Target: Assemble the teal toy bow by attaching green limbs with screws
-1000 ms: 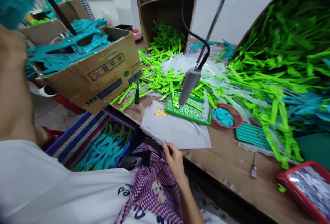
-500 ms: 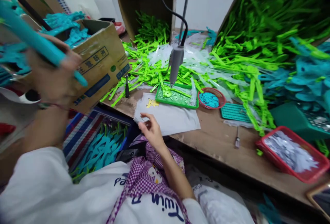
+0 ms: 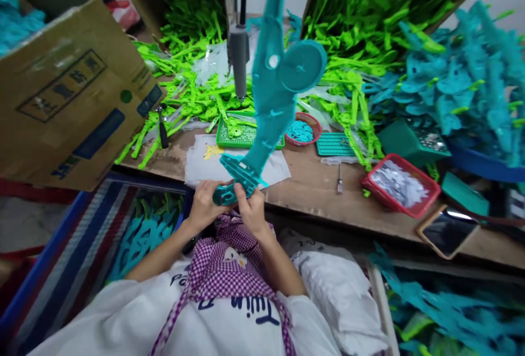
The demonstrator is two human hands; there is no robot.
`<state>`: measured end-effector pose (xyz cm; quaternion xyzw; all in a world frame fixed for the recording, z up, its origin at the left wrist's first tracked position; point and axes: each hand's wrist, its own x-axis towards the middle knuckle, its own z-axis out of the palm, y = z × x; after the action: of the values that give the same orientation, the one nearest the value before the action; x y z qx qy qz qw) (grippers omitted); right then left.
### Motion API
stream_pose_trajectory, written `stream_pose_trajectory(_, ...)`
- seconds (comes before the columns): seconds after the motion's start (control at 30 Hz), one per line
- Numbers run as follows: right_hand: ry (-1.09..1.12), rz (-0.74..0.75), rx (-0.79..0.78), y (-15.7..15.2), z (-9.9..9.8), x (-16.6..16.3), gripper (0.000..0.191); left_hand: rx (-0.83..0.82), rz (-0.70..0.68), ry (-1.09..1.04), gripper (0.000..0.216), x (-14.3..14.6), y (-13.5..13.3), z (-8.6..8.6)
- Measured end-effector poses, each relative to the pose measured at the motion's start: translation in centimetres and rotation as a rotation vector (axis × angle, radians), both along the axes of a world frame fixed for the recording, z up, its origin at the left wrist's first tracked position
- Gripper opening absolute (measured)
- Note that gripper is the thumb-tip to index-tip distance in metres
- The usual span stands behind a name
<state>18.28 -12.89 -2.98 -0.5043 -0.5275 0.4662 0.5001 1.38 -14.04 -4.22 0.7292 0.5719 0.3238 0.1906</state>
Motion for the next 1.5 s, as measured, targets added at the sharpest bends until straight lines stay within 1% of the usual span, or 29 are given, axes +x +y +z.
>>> stream_pose_trajectory(0.07, -0.002, -0.095, -0.001, 0.9, 0.0, 2.1, 0.044, -0.152, -0.225, -0.075, 0.058, 1.3, 1.7, 1.1)
stream_pose_trajectory(0.13, -0.005, -0.162, 0.007, 2.7, 0.2, 4.6, 0.044, -0.303, -0.463, -0.181, 0.058, 3.6, 4.1, 1.7)
stream_pose_trajectory(0.2, -0.027, -0.228, 0.033, 5.3, 0.5, 7.0, 0.046, -0.387, -0.599, -0.286, 0.053, 6.6, 6.8, 1.4)
stream_pose_trajectory(0.23, -0.043, -0.26, 0.051, 6.8, 0.6, 8.2, 0.049, -0.391, -0.615, -0.344, 0.053, 8.1, 8.1, 0.9)
stream_pose_trajectory(0.27, -0.064, -0.286, 0.067, 8.3, 0.4, 9.2, 0.052, -0.382, -0.617, -0.399, 0.052, 9.4, 9.3, 0.2)
stream_pose_trajectory(0.33, -0.142, -0.305, 0.107, 10.6, -0.3, 11.3, 0.06, -0.339, -0.564, -0.508, 0.05, 11.0, 11.5, -1.5)
stream_pose_trajectory(0.4, -0.269, -0.301, 0.153, 11.3, -1.8, 13.6, 0.065, -0.331, -0.52, -0.561, 0.05, 11.2, 13.2, -3.3)
stream_pose_trajectory(0.47, -0.402, -0.336, 0.149, 10.3, -3.5, 16.0, 0.064, -0.341, -0.459, -0.561, 0.05, 10.3, 14.6, -5.0)
stream_pose_trajectory(0.53, -0.506, -0.392, 0.094, 8.6, -5.0, 18.1, 0.056, -0.322, -0.366, -0.552, 0.051, 9.1, 15.8, -6.3)
stream_pose_trajectory(0.6, -0.592, -0.44, 0.055, 7.7, -5.6, 19.7, 0.051, -0.305, -0.293, -0.563, 0.052, 8.4, 16.6, -7.2)
stream_pose_trajectory(0.63, -0.637, -0.457, 0.057, 7.9, -5.6, 20.2, 0.048, -0.302, -0.272, -0.574, 0.052, 8.2, 16.9, -7.5)
stream_pose_trajectory(0.67, -0.688, -0.467, 0.072, 8.5, -5.4, 20.5, 0.046, -0.303, -0.259, -0.582, 0.053, 8.2, 17.1, -7.6)
stream_pose_trajectory(0.73, -0.815, -0.447, 0.108, 10.8, -5.0, 20.5, 0.043, -0.307, -0.25, -0.589, 0.053, 8.3, 17.3, -7.7)
stream_pose_trajectory(0.83, -1.083, -0.364, 0.04, 14.5, -4.9, 19.7, 0.039, -0.315, -0.247, -0.564, 0.053, 8.4, 17.1, -7.5)
stream_pose_trajectory(0.9, -1.201, -0.332, 0.013, 15.3, -5.4, 19.3, 0.036, -0.322, -0.255, -0.544, 0.052, 8.3, 17.0, -7.4)
stream_pose_trajectory(0.97, -1.266, -0.333, 0.019, 14.7, -6.1, 19.4, 0.031, -0.321, -0.267, -0.529, 0.052, 8.3, 16.9, -7.5)
stream_pose_trajectory(1.03, -1.302, -0.328, 0.035, 13.2, -6.8, 20.2, 0.026, -0.313, -0.278, -0.516, 0.053, 8.4, 16.9, -7.6)
stream_pose_trajectory(1.07, -1.309, -0.302, 0.051, 12.4, -7.0, 20.8, 0.025, -0.311, -0.287, -0.513, 0.053, 8.4, 16.9, -7.6)
stream_pose_trajectory(1.23, -1.24, -0.026, 0.201, 8.1, -7.3, 24.3, 0.029, -0.321, -0.356, -0.512, 0.055, 8.7, 16.8, -7.4)
stream_pose_trajectory(1.33, -1.195, 0.052, 0.216, 6.1, -6.6, 25.5, 0.031, -0.302, -0.356, -0.498, 0.056, 8.8, 16.7, -7.4)
stream_pose_trajectory(1.4, -1.133, 0.028, 0.227, 5.8, -5.7, 25.5, 0.027, -0.299, -0.357, -0.494, 0.057, 8.8, 16.7, -7.5)
stream_pose_trajectory(1.43, -1.085, -0.026, 0.232, 6.1, -5.2, 25.2, 0.026, -0.301, -0.358, -0.491, 0.056, 8.8, 16.7, -7.5)
stream_pose_trajectory(1.5, -0.974, -0.2, 0.219, 7.7, -4.5, 24.3, 0.03, -0.306, -0.361, -0.482, 0.055, 8.8, 16.8, -7.5)
